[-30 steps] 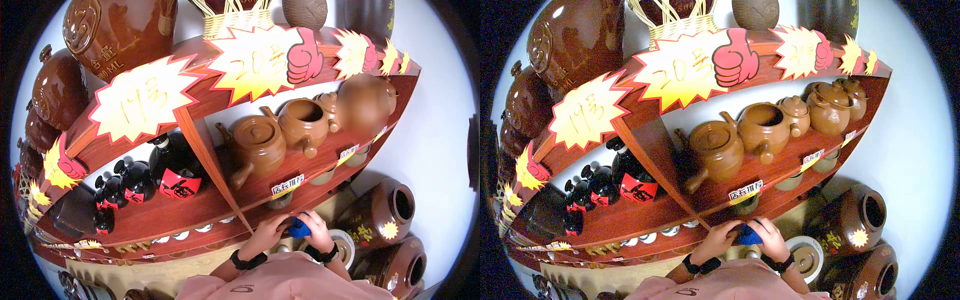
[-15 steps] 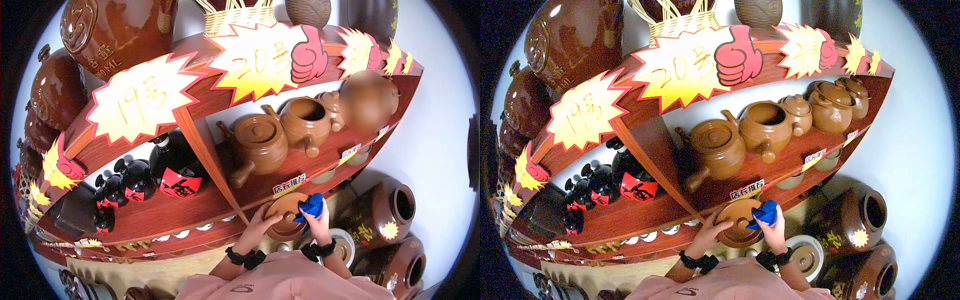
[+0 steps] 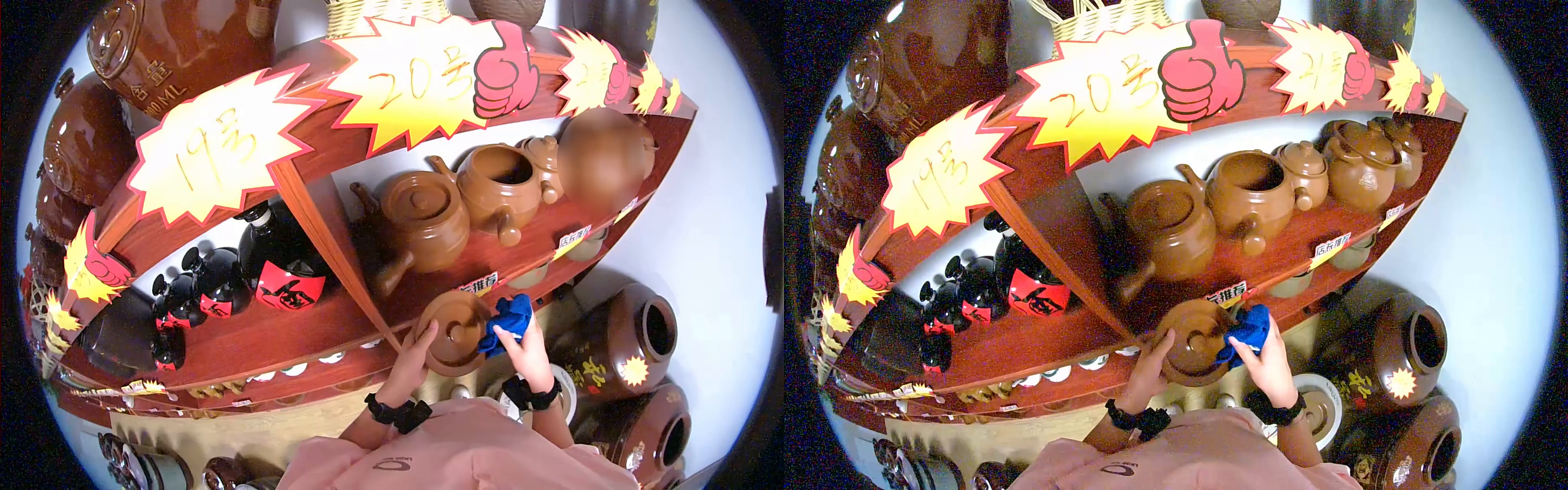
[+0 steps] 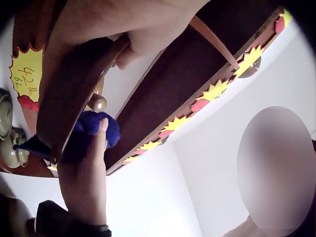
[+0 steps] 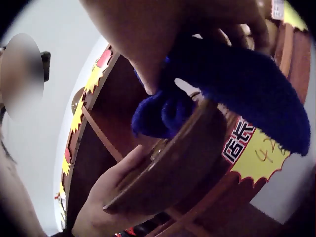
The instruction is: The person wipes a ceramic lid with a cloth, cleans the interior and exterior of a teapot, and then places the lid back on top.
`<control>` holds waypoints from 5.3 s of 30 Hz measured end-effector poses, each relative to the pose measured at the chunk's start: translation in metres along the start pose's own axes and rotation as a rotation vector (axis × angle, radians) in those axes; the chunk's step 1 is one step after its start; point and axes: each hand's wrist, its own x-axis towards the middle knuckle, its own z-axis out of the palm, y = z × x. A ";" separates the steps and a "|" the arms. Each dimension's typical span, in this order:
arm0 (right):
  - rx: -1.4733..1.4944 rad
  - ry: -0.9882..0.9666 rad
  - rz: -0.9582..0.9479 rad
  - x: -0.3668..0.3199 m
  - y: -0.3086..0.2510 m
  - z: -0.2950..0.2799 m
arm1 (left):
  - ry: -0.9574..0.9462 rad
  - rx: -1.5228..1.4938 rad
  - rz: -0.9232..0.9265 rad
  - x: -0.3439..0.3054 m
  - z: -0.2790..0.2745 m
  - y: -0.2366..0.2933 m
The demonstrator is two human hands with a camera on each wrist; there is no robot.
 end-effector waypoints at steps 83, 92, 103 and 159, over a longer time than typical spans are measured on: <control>-0.182 -0.544 -0.466 -0.022 -0.027 0.047 | 0.180 0.074 0.273 0.004 0.000 -0.027; -0.595 -0.555 -0.670 -0.006 0.003 0.024 | 0.173 0.140 0.271 0.000 -0.011 -0.018; -0.561 -0.401 -0.564 -0.006 -0.001 0.040 | 0.234 0.352 0.371 0.006 -0.013 -0.026; 0.412 -0.125 -0.005 -0.003 0.052 0.048 | 0.117 0.776 0.443 -0.016 0.005 -0.014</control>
